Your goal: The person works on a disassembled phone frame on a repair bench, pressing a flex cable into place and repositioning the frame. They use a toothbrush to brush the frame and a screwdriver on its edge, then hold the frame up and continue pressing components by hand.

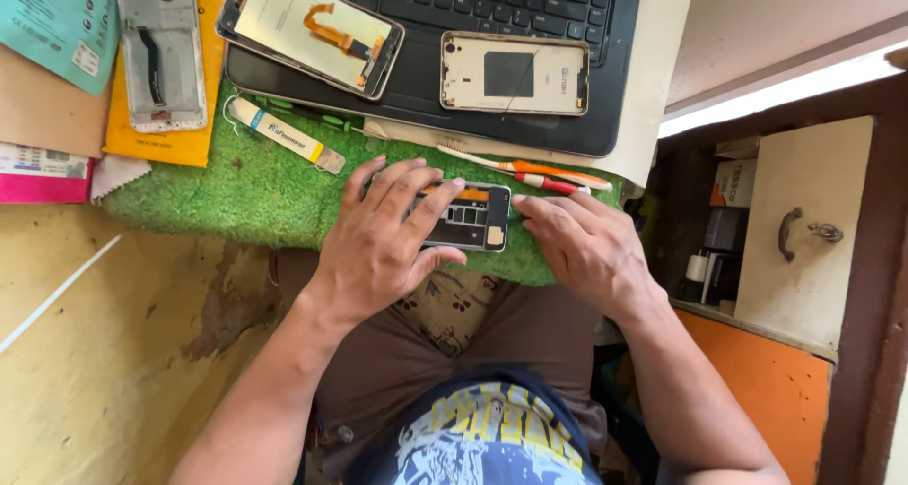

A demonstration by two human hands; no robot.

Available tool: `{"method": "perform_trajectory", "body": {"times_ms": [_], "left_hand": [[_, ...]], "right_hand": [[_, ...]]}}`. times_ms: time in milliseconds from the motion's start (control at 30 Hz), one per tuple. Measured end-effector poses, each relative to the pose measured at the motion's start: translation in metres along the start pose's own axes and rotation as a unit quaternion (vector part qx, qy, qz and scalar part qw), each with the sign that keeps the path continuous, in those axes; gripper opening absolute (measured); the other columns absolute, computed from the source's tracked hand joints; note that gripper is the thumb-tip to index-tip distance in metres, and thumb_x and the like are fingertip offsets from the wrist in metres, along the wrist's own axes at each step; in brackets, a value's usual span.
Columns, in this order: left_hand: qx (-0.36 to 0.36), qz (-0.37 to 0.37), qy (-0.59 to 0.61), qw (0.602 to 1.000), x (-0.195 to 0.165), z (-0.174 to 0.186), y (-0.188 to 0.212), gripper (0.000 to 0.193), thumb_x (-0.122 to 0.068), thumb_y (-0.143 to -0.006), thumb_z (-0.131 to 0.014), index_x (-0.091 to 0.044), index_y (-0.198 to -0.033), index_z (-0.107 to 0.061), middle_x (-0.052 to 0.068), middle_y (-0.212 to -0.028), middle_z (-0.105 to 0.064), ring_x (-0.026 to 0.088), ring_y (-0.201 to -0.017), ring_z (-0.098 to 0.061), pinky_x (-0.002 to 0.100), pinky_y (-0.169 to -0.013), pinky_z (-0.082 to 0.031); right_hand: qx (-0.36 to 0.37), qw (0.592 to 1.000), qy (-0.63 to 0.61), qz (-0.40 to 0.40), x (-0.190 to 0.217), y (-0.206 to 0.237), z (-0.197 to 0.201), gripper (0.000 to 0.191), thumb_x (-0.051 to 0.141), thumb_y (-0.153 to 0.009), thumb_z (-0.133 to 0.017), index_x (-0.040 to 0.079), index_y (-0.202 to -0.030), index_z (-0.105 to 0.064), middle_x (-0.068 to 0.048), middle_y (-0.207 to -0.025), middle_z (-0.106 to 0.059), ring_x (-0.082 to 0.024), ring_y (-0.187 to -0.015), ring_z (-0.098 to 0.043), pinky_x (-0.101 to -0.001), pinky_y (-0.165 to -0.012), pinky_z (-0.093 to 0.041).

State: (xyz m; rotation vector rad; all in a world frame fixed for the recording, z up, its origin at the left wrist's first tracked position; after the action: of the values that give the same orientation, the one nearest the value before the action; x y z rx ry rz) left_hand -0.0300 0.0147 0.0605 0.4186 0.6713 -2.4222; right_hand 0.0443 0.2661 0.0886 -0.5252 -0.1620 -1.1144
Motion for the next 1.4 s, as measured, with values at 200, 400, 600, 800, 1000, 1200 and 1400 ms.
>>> {"method": "perform_trajectory", "body": {"times_ms": [200,400,600,800,1000,1200,1400], "left_hand": [[0.004,0.001,0.019,1.000,-0.002,0.007,-0.008,0.073,-0.052,-0.083,-0.076,-0.011,-0.140,-0.056,0.008,-0.134,-0.059,0.028,-0.133,-0.050,0.053,-0.118,-0.029],[-0.020,0.004,0.034,0.999,-0.004,0.013,-0.015,0.074,-0.050,-0.083,-0.078,-0.009,-0.140,-0.056,0.009,-0.132,-0.059,0.028,-0.130,-0.052,0.051,-0.114,-0.033],[-0.030,0.027,0.094,0.995,0.003,0.015,-0.018,0.077,-0.049,-0.080,-0.082,-0.009,-0.140,-0.057,0.012,-0.131,-0.058,0.032,-0.124,-0.053,0.049,-0.110,-0.037],[-0.063,0.052,0.176,0.981,0.008,0.020,-0.017,0.077,-0.047,-0.082,-0.084,-0.008,-0.142,-0.056,0.011,-0.132,-0.062,0.032,-0.125,-0.057,0.046,-0.112,-0.041],[-0.078,0.108,0.249,0.959,0.010,0.024,-0.016,0.075,-0.048,-0.083,-0.083,-0.007,-0.141,-0.059,0.013,-0.135,-0.064,0.033,-0.127,-0.060,0.042,-0.112,-0.047],[-0.075,0.055,0.190,0.977,0.006,0.024,-0.023,0.071,-0.051,-0.075,-0.086,-0.007,-0.127,-0.064,0.009,-0.123,-0.066,0.030,-0.118,-0.060,0.045,-0.109,-0.042],[-0.051,0.014,0.097,0.994,0.003,0.019,-0.022,0.070,-0.054,-0.070,-0.086,-0.008,-0.119,-0.067,0.008,-0.120,-0.066,0.030,-0.118,-0.060,0.049,-0.108,-0.040]], "right_hand": [[-0.066,0.992,0.072,-0.077,-0.001,-0.006,0.021,0.022,0.010,-0.092,-0.080,0.005,-0.112,-0.071,-0.010,-0.107,-0.069,-0.030,-0.093,-0.067,-0.0405,-0.081,-0.057],[-0.045,0.988,0.107,-0.103,-0.008,-0.009,0.023,0.023,0.010,-0.091,-0.080,0.006,-0.113,-0.074,-0.010,-0.110,-0.068,-0.030,-0.099,-0.062,-0.0409,-0.086,-0.055],[-0.053,0.986,0.115,-0.106,-0.013,-0.003,0.020,0.021,0.011,-0.090,-0.081,0.009,-0.110,-0.075,-0.007,-0.108,-0.067,-0.029,-0.099,-0.061,-0.0409,-0.086,-0.053],[-0.056,0.983,0.151,-0.089,-0.015,0.004,0.014,0.022,0.009,-0.088,-0.082,0.008,-0.108,-0.073,-0.008,-0.107,-0.066,-0.028,-0.100,-0.060,-0.0425,-0.088,-0.053],[-0.093,0.974,0.006,-0.205,-0.037,0.027,0.023,0.021,0.006,-0.093,-0.076,0.004,-0.110,-0.064,-0.007,-0.100,-0.068,-0.016,-0.086,-0.063,-0.0287,-0.077,-0.054],[-0.227,0.859,-0.312,-0.337,-0.042,0.049,0.031,0.018,0.000,-0.097,-0.074,0.000,-0.111,-0.062,-0.003,-0.088,-0.065,-0.007,-0.066,-0.049,-0.0190,-0.060,-0.039],[-0.289,0.720,-0.597,-0.204,-0.035,0.024,0.036,0.014,0.004,-0.104,-0.070,-0.001,-0.115,-0.062,-0.008,-0.104,-0.063,-0.013,-0.088,-0.063,-0.0251,-0.081,-0.053]]}}
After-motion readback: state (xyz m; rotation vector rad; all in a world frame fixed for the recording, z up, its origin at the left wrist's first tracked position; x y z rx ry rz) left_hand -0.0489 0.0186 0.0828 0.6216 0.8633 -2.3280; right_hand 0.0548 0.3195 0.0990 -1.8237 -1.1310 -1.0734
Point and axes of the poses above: each hand's wrist, its own y-axis away from the middle knuckle, its own z-axis out of the back of the hand, x = y × z, the point moved 1 cm from there along -y, towards the middle knuckle
